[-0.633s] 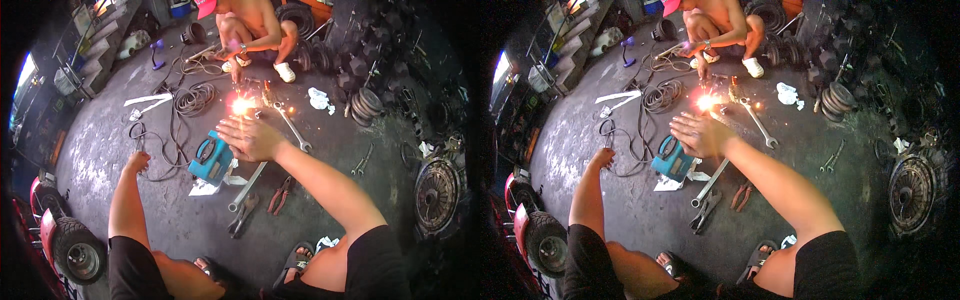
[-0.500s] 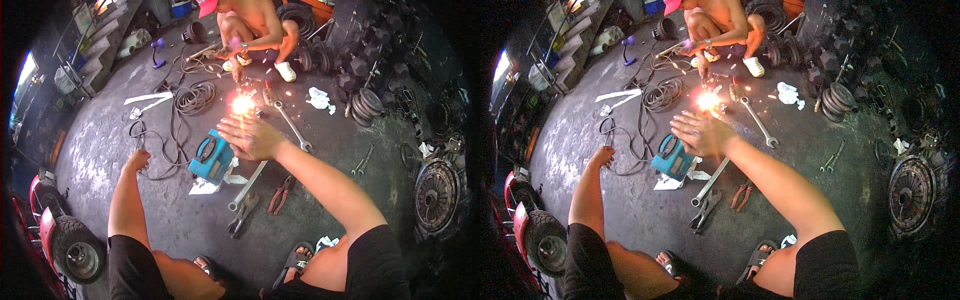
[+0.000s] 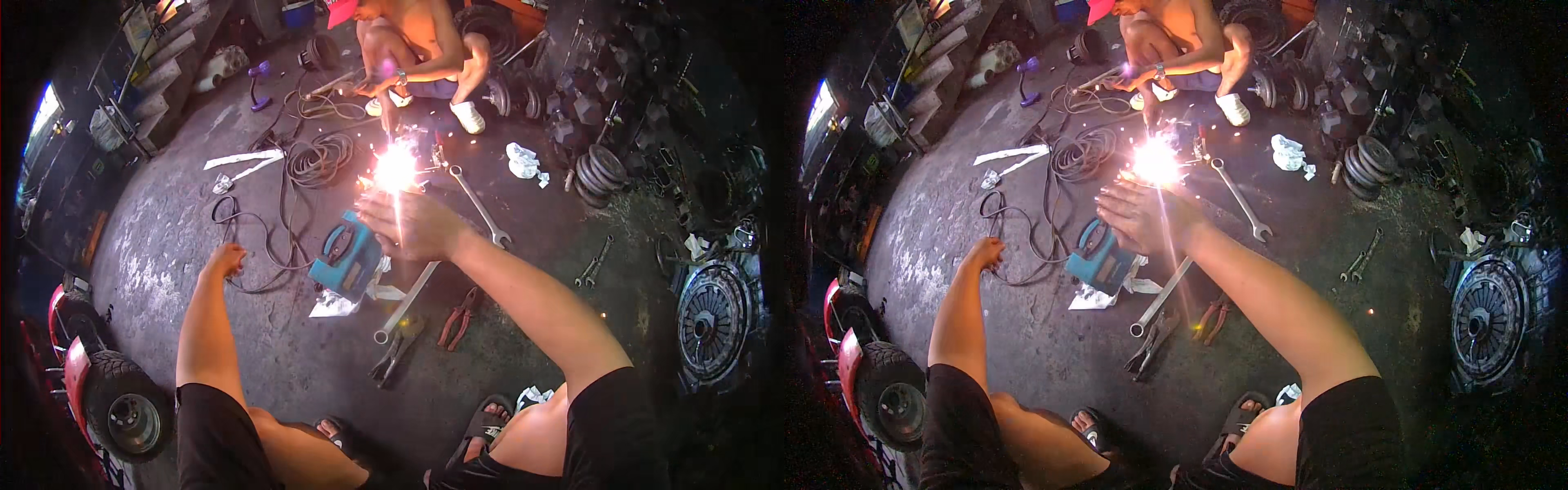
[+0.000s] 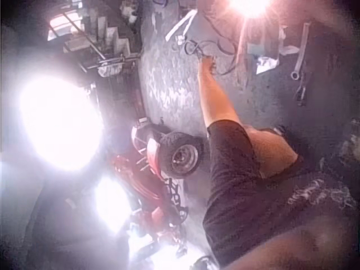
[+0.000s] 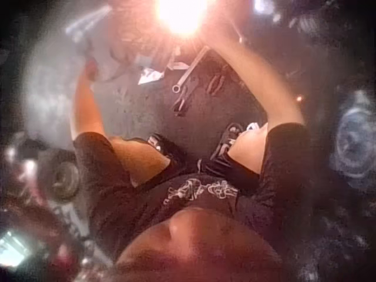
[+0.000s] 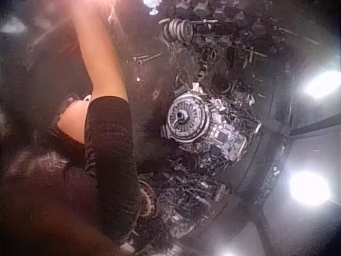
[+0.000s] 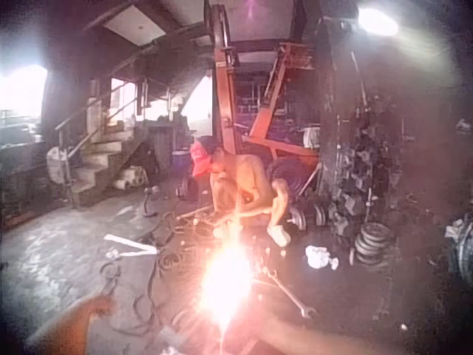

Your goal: The person holds a welding shield while another person welds metal parts, then picks up a wrench and strikes a metal rod.

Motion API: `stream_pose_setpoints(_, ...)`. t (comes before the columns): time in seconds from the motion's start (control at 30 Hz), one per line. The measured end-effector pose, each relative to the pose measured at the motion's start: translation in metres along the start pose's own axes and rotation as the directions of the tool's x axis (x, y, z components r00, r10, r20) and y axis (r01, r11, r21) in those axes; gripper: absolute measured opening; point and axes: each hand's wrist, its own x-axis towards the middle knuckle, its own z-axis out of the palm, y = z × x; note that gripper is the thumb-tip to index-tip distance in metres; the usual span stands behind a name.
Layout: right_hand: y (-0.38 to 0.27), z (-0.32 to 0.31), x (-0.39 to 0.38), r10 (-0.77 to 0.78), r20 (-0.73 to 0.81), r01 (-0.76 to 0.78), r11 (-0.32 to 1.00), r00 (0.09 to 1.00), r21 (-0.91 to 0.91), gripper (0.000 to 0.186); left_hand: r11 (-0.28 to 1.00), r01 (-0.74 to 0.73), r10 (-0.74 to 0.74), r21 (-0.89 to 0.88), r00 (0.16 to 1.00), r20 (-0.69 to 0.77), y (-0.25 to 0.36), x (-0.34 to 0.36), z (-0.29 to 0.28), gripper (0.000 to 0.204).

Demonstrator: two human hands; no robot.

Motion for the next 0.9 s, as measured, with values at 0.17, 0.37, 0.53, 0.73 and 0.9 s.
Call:
stream_pose_setpoints(0.17, -0.001, 0.002, 0.0, 0.014, -0.048, -0.013, 1.0, 0.999, 0.017, 0.041, 0.999, 0.038, -0.037, -0.013, 0.999, 0.026, 0.002, -0.001, -0.002, 0.028)
stream_pose_setpoints(0.37, 0.001, 0.004, 0.0, -0.017, -0.076, 0.016, 1.0, 0.997, -0.016, 0.046, 0.998, 0.052, -0.052, -0.018, 0.999, 0.011, 0.001, 0.001, -0.001, 0.029)
stream_pose_setpoints(0.53, 0.003, 0.005, 0.001, -0.016, -0.078, 0.018, 1.0, 0.997, 0.025, 0.045, 0.998, -0.01, 0.009, -0.07, 1.0, -0.005, -0.008, 0.014, 0.002, 0.027)
stream_pose_setpoints(0.73, 0.003, 0.007, 0.0, -0.002, -0.024, 0.002, 1.0, 1.0, -0.01, 0.045, 0.997, -0.032, 0.033, -0.068, 0.999, 0.013, -0.015, 0.021, 0.003, 0.027)
stream_pose_setpoints(0.9, 0.002, 0.006, -0.002, -0.004, -0.061, 0.004, 1.0, 0.998, 0.003, 0.043, 0.999, 0.026, -0.026, -0.046, 1.0, 0.011, -0.016, 0.024, 0.003, 0.028)
